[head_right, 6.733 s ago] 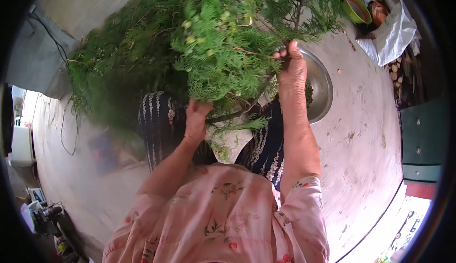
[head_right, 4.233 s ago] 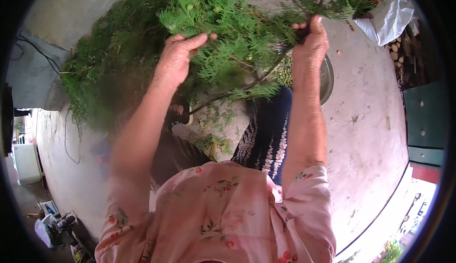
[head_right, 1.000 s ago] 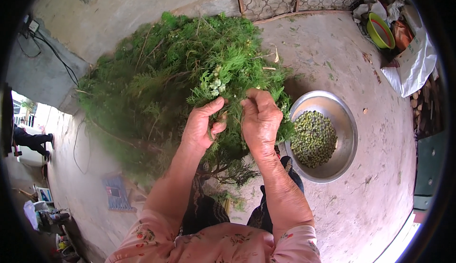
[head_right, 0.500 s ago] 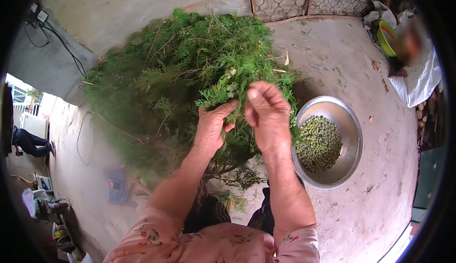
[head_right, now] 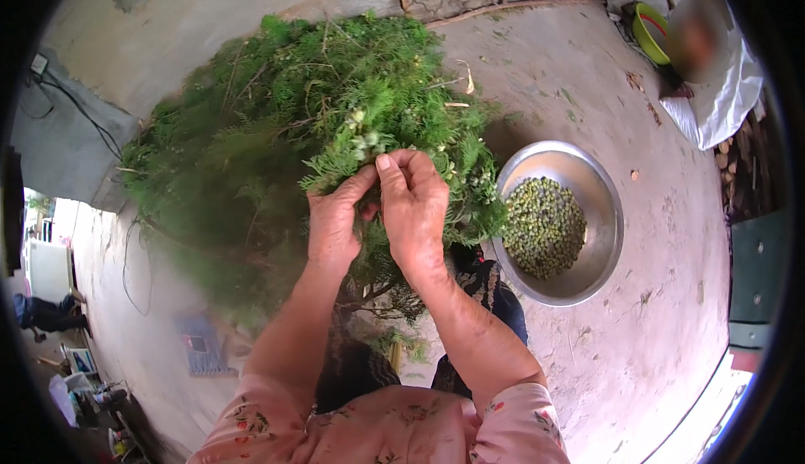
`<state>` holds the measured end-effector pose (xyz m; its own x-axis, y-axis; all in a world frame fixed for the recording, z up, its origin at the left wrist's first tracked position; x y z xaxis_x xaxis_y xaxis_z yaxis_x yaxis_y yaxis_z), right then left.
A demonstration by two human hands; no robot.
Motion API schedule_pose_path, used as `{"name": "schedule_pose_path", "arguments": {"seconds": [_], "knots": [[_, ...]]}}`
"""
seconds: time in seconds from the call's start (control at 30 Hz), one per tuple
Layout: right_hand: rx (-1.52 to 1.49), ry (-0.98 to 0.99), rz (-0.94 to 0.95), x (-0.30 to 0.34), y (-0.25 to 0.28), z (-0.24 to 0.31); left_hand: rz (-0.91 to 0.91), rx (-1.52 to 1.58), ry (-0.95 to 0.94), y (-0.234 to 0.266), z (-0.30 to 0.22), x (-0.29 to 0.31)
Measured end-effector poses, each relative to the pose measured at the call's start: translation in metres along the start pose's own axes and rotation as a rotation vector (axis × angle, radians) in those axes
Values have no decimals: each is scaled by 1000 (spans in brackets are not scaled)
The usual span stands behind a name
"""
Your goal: The person plucks small seed pods or buds from green pine or cedar branches by hand and places them into a metal bowl.
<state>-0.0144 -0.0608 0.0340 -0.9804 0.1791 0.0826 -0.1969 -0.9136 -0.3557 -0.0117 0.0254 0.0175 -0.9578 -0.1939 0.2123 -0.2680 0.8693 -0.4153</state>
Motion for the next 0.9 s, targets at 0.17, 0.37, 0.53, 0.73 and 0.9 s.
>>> {"name": "schedule_pose_path", "arguments": {"seconds": [0.17, 0.37, 0.53, 0.73, 0.9], "knots": [[-145, -163, 99, -7, 8, 6, -29, -46, 106, -2, -1, 0], [-96, -103, 39, -7, 4, 7, 33, -95, 27, 2, 5, 0], [-270, -289, 25, -12, 14, -5, 72, 82, 102, 6, -1, -6], [-350, -336, 115, -10, 19, -6, -24, -92, 188, 7, -3, -5], [-635, -555, 189, -15, 29, -14, 23, -5, 261, 3, -9, -2]]}}
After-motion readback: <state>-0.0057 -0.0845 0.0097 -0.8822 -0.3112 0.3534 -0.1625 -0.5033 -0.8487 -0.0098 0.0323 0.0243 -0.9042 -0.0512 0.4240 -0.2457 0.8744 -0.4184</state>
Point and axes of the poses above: each hand's wrist, its own x-axis away from the middle knuckle, its own y-axis out of the back of the hand, z = x × y, the point moved 1 cm from there along -x, towards the middle knuckle, and after that the axes turned 3 degrees about -x, right-handed, at the moved point
